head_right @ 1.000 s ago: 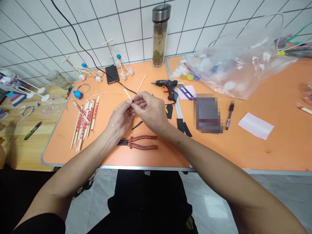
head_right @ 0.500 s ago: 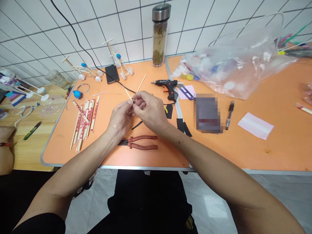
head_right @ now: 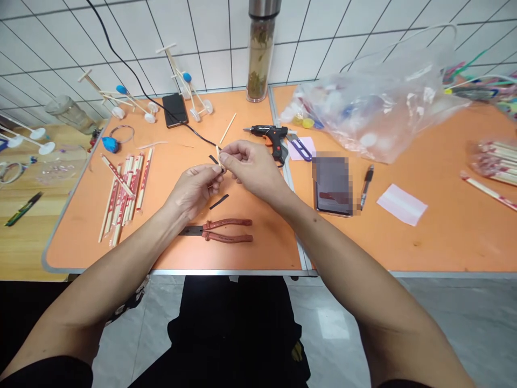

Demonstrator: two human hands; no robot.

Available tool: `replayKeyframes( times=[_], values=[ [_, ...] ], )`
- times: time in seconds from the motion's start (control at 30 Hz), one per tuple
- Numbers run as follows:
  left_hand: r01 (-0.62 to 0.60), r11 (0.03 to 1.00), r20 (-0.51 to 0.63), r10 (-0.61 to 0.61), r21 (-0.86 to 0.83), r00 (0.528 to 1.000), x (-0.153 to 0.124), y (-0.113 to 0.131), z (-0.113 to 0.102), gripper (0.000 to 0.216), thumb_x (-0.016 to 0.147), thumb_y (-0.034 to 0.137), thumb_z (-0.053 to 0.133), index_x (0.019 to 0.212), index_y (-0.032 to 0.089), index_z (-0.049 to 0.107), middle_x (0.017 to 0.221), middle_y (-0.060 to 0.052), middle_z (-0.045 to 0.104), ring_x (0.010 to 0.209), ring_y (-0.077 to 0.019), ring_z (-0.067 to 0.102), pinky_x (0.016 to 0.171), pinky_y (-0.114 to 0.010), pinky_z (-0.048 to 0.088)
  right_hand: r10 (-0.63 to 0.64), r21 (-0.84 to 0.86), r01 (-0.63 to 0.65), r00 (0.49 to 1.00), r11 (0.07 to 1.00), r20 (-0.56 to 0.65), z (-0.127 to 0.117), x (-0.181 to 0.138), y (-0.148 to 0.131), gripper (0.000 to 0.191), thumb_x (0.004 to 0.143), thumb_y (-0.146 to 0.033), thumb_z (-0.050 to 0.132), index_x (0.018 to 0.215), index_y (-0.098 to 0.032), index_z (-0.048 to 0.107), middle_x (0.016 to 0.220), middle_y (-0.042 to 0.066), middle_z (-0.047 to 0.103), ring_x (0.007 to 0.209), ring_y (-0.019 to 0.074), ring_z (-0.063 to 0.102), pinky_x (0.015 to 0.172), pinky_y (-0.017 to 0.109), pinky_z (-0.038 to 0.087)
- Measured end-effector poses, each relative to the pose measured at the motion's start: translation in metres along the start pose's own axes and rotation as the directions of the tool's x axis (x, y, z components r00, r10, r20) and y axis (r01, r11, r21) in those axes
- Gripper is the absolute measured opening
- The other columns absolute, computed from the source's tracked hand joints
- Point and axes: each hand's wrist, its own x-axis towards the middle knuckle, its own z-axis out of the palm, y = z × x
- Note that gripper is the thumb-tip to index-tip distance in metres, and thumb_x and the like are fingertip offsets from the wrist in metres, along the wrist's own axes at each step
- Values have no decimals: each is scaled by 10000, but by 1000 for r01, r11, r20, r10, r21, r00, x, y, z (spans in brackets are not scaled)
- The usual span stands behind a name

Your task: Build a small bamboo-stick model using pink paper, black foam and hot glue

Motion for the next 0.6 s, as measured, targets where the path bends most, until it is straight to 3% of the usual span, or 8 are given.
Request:
replayKeyframes(
  times=[0.23,0.43,0.6],
  values=[
    [-95,990,-35,99,102,994,3,2,-4,200,801,293,891,712,159,772,680,-2,684,566,-64,517,545,-194,397,-4,-57,3,1000,998,-23,1,-2,-1,209,932,-374,876,957,-191,778,865,27,750,704,147,650,649,287,537],
    [-13,972,93,-9,233,996,0,5,-6,134,820,210,837,707,147,804,688,-23,706,565,-68,533,559,-197,406,93,56,-98,992,994,87,-6,0,0,272,968,-423,909,938,-189,774,787,14,711,609,111,574,564,248,478],
    [36,970,90,-59,242,994,-2,11,-8,161,844,215,845,709,136,806,690,-32,709,552,-60,524,561,-192,405,108,108,-122,985,987,134,-9,1,4,345,943,-446,944,845,-186,739,707,-6,665,592,97,557,553,226,452]
  ],
)
